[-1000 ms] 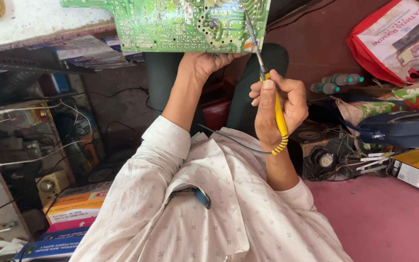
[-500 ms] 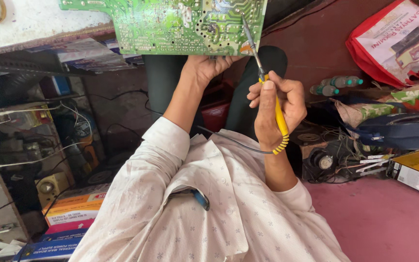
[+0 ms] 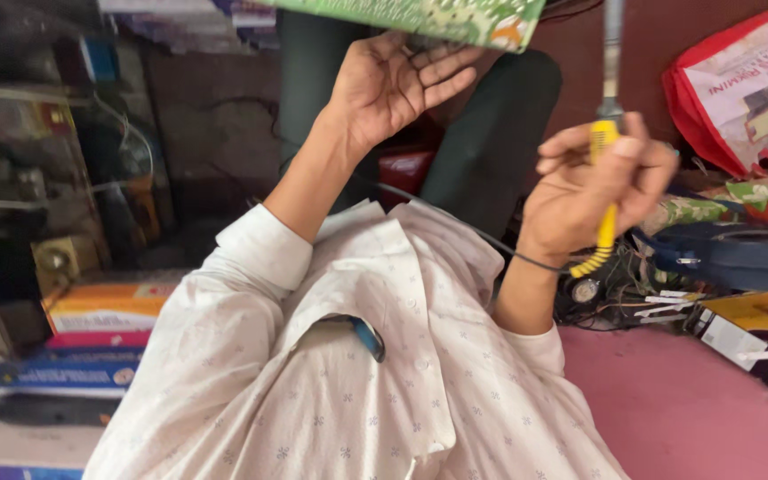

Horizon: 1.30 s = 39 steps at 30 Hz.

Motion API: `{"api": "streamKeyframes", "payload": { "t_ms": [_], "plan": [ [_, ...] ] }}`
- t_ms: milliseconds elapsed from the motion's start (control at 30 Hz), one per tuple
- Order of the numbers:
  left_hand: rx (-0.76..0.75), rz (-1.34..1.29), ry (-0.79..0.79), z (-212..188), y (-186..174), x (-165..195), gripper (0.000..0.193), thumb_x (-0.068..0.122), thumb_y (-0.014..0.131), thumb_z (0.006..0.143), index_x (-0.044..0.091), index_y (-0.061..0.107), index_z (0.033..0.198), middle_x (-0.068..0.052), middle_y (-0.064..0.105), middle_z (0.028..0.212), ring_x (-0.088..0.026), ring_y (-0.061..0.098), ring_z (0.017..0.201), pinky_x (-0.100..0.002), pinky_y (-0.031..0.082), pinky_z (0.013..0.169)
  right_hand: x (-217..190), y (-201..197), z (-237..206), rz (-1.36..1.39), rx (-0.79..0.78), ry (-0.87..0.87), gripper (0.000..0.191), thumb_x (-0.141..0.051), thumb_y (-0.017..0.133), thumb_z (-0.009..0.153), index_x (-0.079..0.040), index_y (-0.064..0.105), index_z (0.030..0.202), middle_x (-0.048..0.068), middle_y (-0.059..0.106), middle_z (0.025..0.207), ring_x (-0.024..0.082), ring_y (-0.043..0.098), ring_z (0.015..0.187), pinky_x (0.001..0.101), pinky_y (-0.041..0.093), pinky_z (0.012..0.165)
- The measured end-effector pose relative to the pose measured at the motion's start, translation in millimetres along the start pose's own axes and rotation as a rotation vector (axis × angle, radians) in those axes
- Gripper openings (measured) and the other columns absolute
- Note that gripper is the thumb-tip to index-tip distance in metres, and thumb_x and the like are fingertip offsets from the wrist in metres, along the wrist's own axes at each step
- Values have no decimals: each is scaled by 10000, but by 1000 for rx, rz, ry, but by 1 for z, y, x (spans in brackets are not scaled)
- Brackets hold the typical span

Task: The person holds a large green circuit board in one hand and a soldering iron in the other, soldering joints on the underside of the board. They briefly pick up a small cylindrical component, work on it with the iron, and resume soldering the board.

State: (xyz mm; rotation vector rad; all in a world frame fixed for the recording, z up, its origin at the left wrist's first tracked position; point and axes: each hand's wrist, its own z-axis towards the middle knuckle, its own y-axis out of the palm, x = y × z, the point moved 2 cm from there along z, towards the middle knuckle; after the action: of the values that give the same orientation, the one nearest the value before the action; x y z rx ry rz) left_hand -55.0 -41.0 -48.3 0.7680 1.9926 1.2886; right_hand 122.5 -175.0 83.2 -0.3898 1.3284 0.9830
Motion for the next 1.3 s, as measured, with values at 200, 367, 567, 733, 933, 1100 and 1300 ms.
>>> {"api": "streamKeyframes", "payload": {
  "t_ms": [200, 367, 567, 733, 933, 1100, 1300],
  "plan": [
    [-81, -6, 28, -48, -11, -7, 474, 346, 385, 1102, -70, 537, 1271, -238, 620, 1299, -417, 554, 1376, -562, 497, 1171, 8, -14, 6, -14, 70, 30, 361, -298, 649, 1103, 32, 527, 1184, 189, 592, 721, 228, 528, 558, 281, 376, 511],
    [-135, 32, 46, -67, -20, -11, 421, 340, 397, 1119, -22, 559, 1259, -220, 634, 1314, -411, 570, 1382, -551, 505, 1183, 16, -16, 1, 4, 40, 17, 318, -296, 659, 1102, -10, 521, 1111, 174, 596, 745, 227, 538, 586, 298, 397, 525],
    [-179, 25, 32, -72, -22, -12, 410, 336, 409, 1128, -7, 566, 1287, -198, 646, 1318, -396, 582, 1382, -535, 510, 1186, 37, -38, 5, 262, 63, 208, 320, -315, 616, 1134, -4, 552, 1089, 181, 626, 838, 243, 577, 671, 294, 447, 578],
    [-172, -47, 5, -73, -20, -16, 450, 345, 405, 1129, -47, 551, 1295, -199, 649, 1305, -387, 591, 1367, -522, 517, 1171, 72, -65, 42, 657, -63, 491, 348, -332, 567, 1077, 7, 647, 1059, 151, 662, 901, 195, 614, 673, 219, 502, 552],
    [-155, -112, -2, -73, -14, -18, 468, 340, 412, 1123, -81, 536, 1286, -210, 649, 1278, -387, 604, 1331, -509, 523, 1153, 119, -81, 93, 887, -128, 658, 492, -435, 557, 1075, 50, 600, 1007, 128, 651, 944, 171, 642, 794, 182, 562, 675],
    [-99, -119, 29, -82, 5, -21, 450, 326, 447, 1130, -87, 535, 1284, -230, 651, 1199, -350, 672, 1123, -469, 571, 1058, 127, -79, 118, 929, -172, 604, 450, -396, 579, 1032, 50, 634, 1064, 135, 665, 925, 166, 643, 765, 185, 568, 638],
    [2, 160, 64, -101, 45, -36, 376, 280, 533, 1115, -71, 568, 1247, -200, 691, 1132, -270, 658, 962, -388, 573, 872, 137, -78, 134, 869, -35, 529, 287, -311, 633, 1038, -28, 636, 992, 89, 653, 858, 141, 601, 717, 245, 562, 668]
  ]
}}
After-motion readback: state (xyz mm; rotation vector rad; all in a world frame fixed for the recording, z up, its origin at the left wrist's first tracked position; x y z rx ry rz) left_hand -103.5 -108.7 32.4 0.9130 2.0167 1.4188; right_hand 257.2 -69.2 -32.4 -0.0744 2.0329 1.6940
